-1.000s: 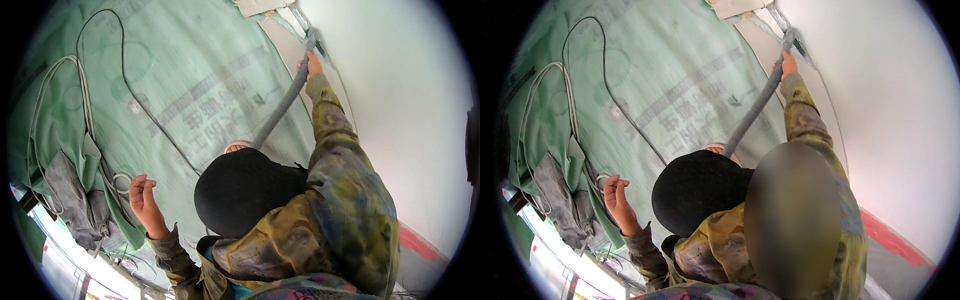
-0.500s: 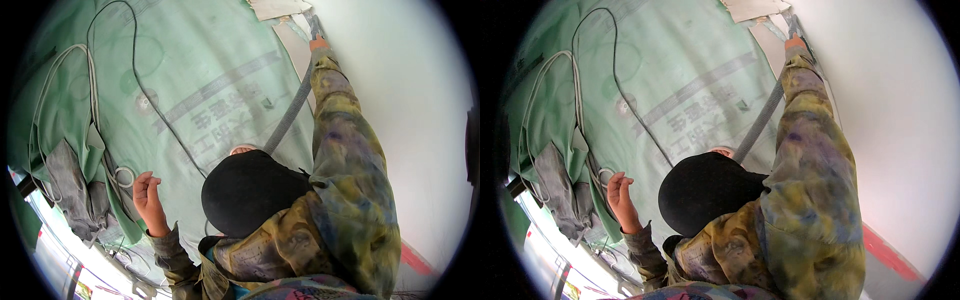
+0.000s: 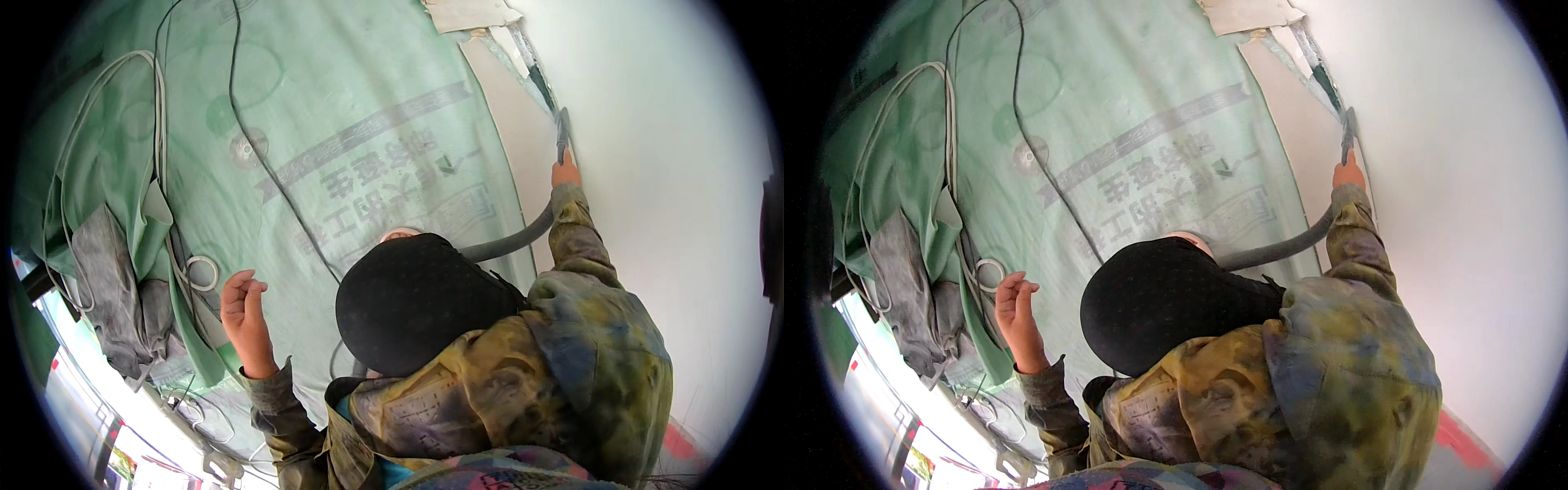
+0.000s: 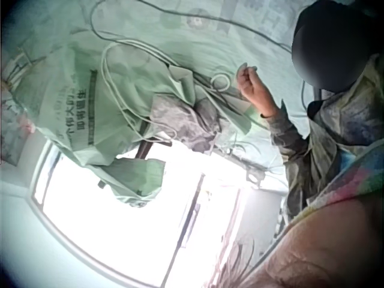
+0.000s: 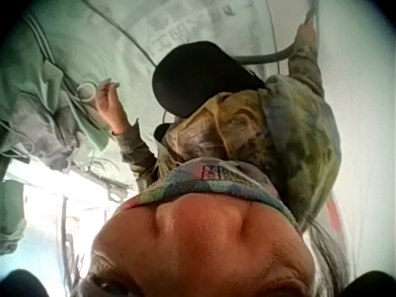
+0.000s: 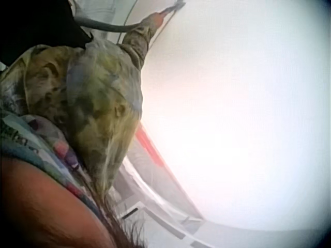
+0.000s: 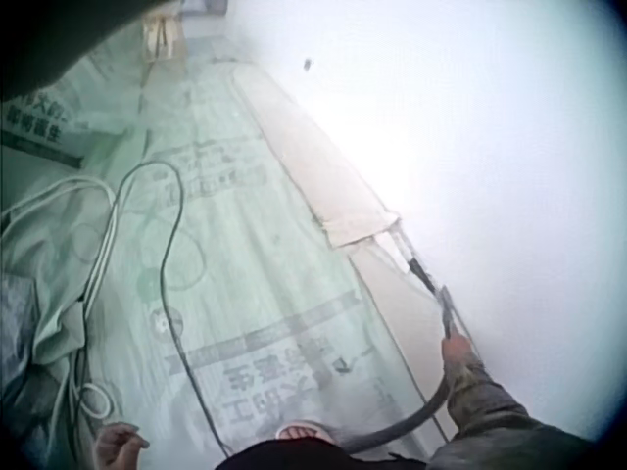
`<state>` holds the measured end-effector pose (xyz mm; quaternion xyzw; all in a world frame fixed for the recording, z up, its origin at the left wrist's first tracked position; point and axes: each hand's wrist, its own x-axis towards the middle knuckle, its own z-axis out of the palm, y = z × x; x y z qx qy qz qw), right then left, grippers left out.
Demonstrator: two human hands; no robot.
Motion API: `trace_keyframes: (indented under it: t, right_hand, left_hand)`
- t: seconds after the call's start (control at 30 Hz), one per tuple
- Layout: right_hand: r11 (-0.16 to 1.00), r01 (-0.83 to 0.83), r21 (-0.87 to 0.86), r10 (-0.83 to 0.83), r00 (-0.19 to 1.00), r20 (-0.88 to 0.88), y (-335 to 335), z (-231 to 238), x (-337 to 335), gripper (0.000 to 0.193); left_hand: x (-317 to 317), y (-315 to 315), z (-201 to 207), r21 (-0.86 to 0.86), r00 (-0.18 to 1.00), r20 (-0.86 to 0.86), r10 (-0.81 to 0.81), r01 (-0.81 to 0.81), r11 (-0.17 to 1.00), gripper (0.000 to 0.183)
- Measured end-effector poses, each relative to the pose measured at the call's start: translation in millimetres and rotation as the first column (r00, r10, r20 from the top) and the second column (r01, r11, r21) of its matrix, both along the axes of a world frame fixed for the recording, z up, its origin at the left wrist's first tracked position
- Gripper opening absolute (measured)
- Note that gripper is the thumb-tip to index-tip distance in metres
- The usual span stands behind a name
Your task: The person vacuums a floor covered with green protective sheeting using a handheld vacuum cleaner. They move the vacuum nozzle across the floor, clean around a wooden stool, and reposition the vacuum unit to reach different areas.
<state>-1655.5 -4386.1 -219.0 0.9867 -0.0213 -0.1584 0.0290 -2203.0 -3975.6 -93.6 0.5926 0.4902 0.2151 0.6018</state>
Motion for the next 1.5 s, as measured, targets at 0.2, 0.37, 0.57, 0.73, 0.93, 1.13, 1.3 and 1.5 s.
trace_keyframes:
  t: [0.2, 0.37, 0.57, 0.73, 0.93, 1.13, 1.3, 1.5]
  right_hand:
    - [0.902, -0.325, 0.284, 0.291, 0.944, 0.157, 92, 12, -46, 0.065]
    - [0.875, -0.484, -0.006, 0.483, 0.875, -0.029, 160, 28, -87, 0.061]
    - [0.803, -0.574, -0.157, 0.575, 0.817, -0.045, 181, 45, -93, 0.054]
    - [0.792, -0.578, -0.197, 0.549, 0.815, -0.185, 161, 69, -109, 0.047]
    - [0.720, -0.668, -0.189, 0.623, 0.742, -0.248, 119, 90, -133, 0.038]
    - [0.610, -0.765, -0.208, 0.559, 0.601, -0.571, 82, 119, -142, 0.036]
    - [0.660, -0.748, -0.065, 0.744, 0.663, -0.079, 116, 135, -146, 0.060]
    - [0.511, -0.741, 0.435, 0.774, 0.617, 0.141, 260, 73, -124, 0.064]
  left_hand:
    - [11, 0, 4, 0.030, 0.997, 0.020, -0.068, 0.068, 0.997, 0.018]
    - [5, -1, 13, 0.076, 0.998, 0.053, -0.035, 0.031, 0.997, 0.018]
    - [-9, -5, 16, 0.084, 0.999, 0.028, -0.017, 0.014, 0.996, 0.019]
    - [-4, -4, 28, 0.098, 0.996, 0.075, -0.038, 0.031, 0.995, 0.019]
    - [-11, 9, 40, 0.178, 0.985, 0.148, -0.090, 0.063, 0.982, 0.021]
    - [-36, 6, -11, 0.205, 0.983, 0.015, -0.184, 0.177, 0.963, 0.024]
    - [-37, -39, -90, 0.123, 0.894, -0.247, -0.374, 0.412, 0.903, 0.034]
    - [-34, -80, -139, 0.115, 0.745, -0.395, -0.537, 0.621, 0.776, 0.045]
